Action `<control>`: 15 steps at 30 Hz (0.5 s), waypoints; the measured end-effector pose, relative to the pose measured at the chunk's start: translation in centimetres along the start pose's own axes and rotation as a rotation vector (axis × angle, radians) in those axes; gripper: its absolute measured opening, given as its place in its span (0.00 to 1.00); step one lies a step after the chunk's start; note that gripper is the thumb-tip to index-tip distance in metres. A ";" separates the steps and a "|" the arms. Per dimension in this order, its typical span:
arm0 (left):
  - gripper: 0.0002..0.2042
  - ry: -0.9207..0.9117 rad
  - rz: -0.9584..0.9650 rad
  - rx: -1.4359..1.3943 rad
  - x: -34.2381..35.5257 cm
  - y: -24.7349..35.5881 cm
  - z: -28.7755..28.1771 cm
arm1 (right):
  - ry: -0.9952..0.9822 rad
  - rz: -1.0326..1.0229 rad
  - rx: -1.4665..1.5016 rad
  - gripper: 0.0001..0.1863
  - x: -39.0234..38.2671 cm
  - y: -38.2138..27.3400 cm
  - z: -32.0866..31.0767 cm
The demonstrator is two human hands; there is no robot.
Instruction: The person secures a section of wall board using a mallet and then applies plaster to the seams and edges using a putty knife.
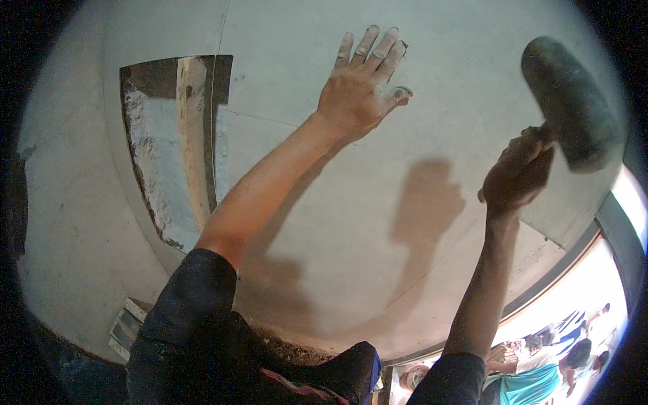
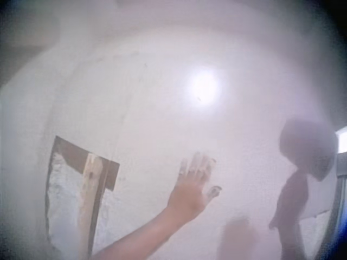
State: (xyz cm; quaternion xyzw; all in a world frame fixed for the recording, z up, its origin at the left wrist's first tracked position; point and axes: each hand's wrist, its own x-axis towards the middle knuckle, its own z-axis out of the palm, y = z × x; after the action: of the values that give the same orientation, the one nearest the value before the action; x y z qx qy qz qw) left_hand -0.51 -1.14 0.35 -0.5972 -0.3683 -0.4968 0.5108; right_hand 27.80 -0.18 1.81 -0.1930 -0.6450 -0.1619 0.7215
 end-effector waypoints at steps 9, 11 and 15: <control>0.35 0.042 0.002 -0.015 -0.2 -0.4 -0.2 | 0.073 0.156 0.097 0.21 1.3 -1.8 -0.2; 0.35 0.049 0.007 -0.006 -0.6 -0.5 0.3 | 0.125 -0.183 -0.110 0.20 -0.1 1.6 1.4; 0.34 0.096 0.017 -0.065 0.3 -0.9 0.1 | -0.148 -0.009 -0.276 0.19 1.9 1.1 2.2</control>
State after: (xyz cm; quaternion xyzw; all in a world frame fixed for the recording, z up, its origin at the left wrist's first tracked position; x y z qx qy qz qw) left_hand -1.27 -0.87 0.91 -0.5920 -0.3219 -0.5321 0.5126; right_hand 26.65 1.85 3.86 -0.2989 -0.6689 -0.2376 0.6378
